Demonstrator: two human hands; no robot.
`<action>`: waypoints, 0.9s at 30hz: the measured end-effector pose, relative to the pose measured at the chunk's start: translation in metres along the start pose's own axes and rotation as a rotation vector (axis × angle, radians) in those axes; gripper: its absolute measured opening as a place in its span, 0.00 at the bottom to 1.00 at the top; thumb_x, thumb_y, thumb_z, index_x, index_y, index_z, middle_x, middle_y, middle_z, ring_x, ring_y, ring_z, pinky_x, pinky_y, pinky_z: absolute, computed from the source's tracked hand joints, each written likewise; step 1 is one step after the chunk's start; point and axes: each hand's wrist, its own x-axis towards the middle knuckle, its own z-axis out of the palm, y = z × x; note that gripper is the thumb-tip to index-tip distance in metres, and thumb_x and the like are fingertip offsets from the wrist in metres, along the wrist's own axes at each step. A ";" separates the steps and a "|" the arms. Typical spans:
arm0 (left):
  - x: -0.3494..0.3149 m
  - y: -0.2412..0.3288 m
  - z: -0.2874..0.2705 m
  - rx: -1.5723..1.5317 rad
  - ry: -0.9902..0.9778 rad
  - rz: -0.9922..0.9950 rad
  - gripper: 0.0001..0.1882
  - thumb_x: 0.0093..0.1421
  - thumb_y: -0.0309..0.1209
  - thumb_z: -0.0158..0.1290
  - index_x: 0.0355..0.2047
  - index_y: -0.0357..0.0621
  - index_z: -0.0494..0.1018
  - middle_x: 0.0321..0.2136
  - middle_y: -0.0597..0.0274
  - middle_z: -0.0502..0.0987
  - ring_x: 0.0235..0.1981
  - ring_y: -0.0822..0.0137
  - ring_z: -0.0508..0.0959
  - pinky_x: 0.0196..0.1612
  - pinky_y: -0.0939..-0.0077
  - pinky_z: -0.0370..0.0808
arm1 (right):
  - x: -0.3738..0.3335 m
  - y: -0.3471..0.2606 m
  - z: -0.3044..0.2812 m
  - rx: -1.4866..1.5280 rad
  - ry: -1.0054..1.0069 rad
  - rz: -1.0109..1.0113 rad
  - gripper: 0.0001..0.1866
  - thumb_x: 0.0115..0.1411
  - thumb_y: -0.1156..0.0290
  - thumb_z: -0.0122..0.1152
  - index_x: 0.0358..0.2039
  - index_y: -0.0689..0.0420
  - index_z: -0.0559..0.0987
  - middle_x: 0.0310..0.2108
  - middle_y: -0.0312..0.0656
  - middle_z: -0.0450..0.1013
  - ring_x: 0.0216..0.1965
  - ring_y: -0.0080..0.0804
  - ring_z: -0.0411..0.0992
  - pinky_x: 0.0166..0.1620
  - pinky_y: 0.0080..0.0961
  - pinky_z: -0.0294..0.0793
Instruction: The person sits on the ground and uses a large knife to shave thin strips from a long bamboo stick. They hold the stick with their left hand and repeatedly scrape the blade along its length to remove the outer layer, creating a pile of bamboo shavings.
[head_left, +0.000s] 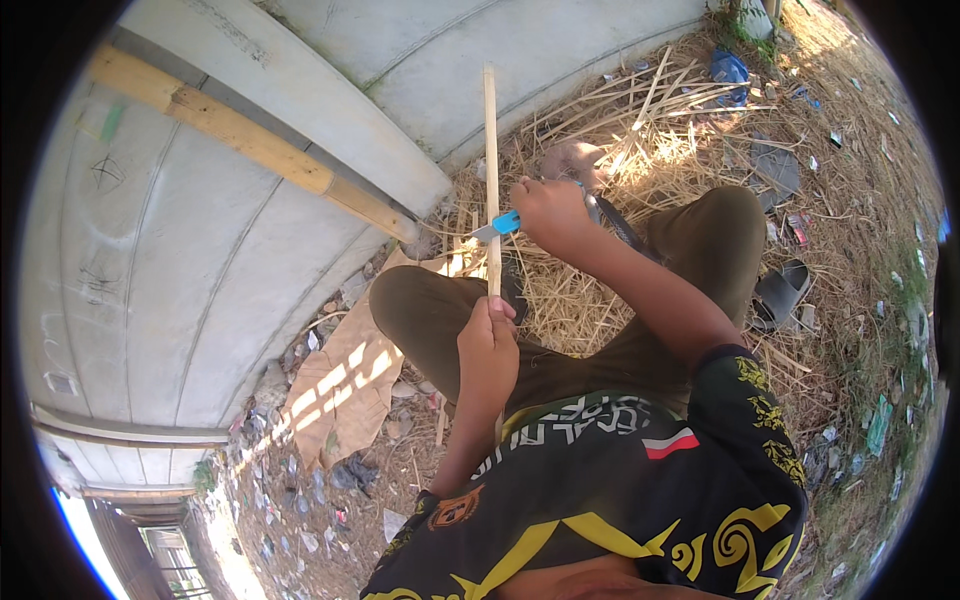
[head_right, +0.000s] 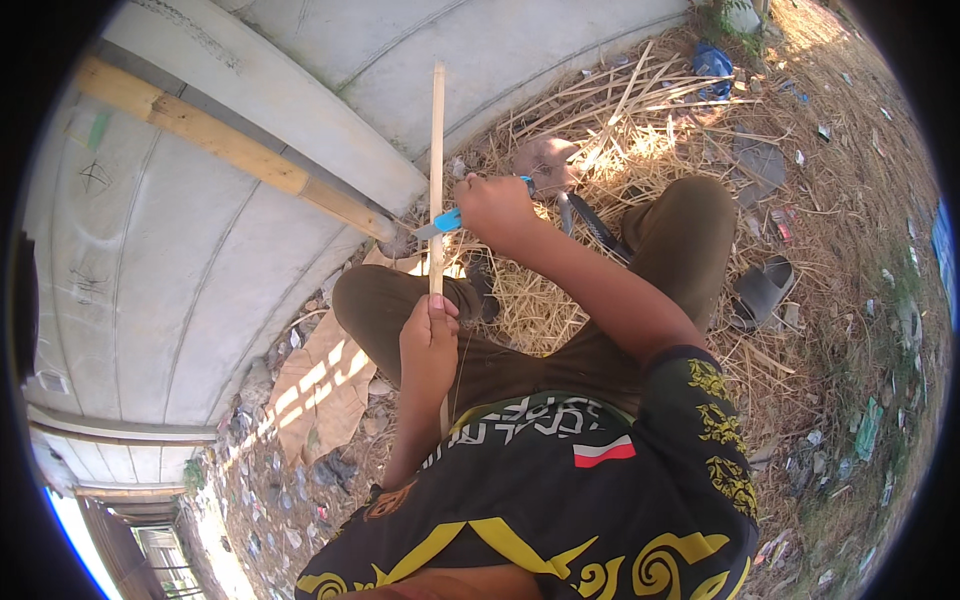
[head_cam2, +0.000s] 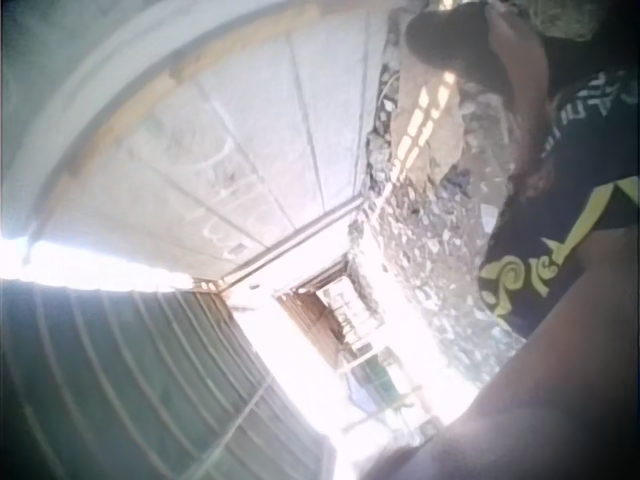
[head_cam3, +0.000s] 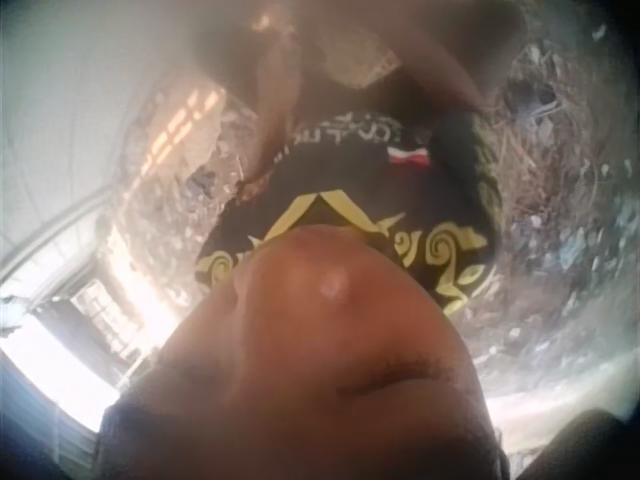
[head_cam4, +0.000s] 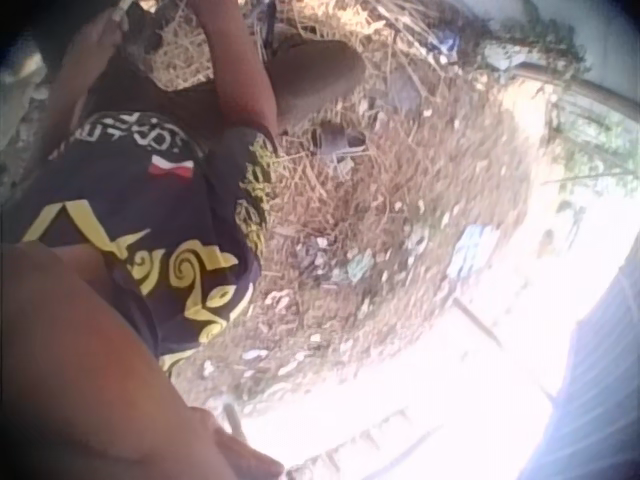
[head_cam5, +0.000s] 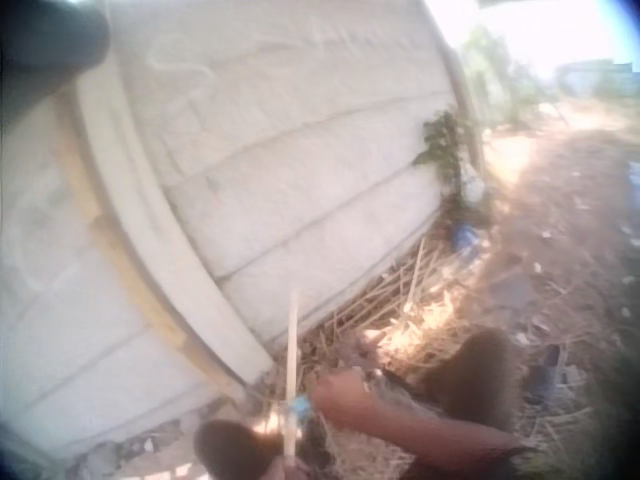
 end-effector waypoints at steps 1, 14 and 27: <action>0.002 0.002 0.000 0.002 -0.006 -0.018 0.18 0.75 0.38 0.38 0.32 0.39 0.69 0.18 0.69 0.65 0.21 0.77 0.64 0.26 0.78 0.64 | 0.001 0.001 0.002 -0.016 0.033 -0.002 0.05 0.51 0.73 0.61 0.24 0.57 0.73 0.20 0.42 0.74 0.19 0.38 0.77 0.20 0.34 0.73; 0.013 0.009 0.010 0.027 0.021 -0.018 0.18 0.75 0.37 0.38 0.32 0.39 0.70 0.18 0.68 0.66 0.21 0.77 0.65 0.26 0.77 0.64 | 0.019 0.026 0.017 -0.030 0.056 0.070 0.04 0.55 0.73 0.58 0.24 0.56 0.74 0.21 0.44 0.76 0.19 0.42 0.77 0.21 0.36 0.74; -0.017 0.022 0.015 0.110 -0.148 0.003 0.14 0.74 0.33 0.39 0.33 0.37 0.68 0.17 0.60 0.67 0.19 0.70 0.67 0.27 0.70 0.67 | 0.034 0.104 0.012 -0.177 -0.141 0.553 0.05 0.56 0.71 0.55 0.26 0.55 0.77 0.24 0.45 0.79 0.25 0.47 0.79 0.27 0.42 0.76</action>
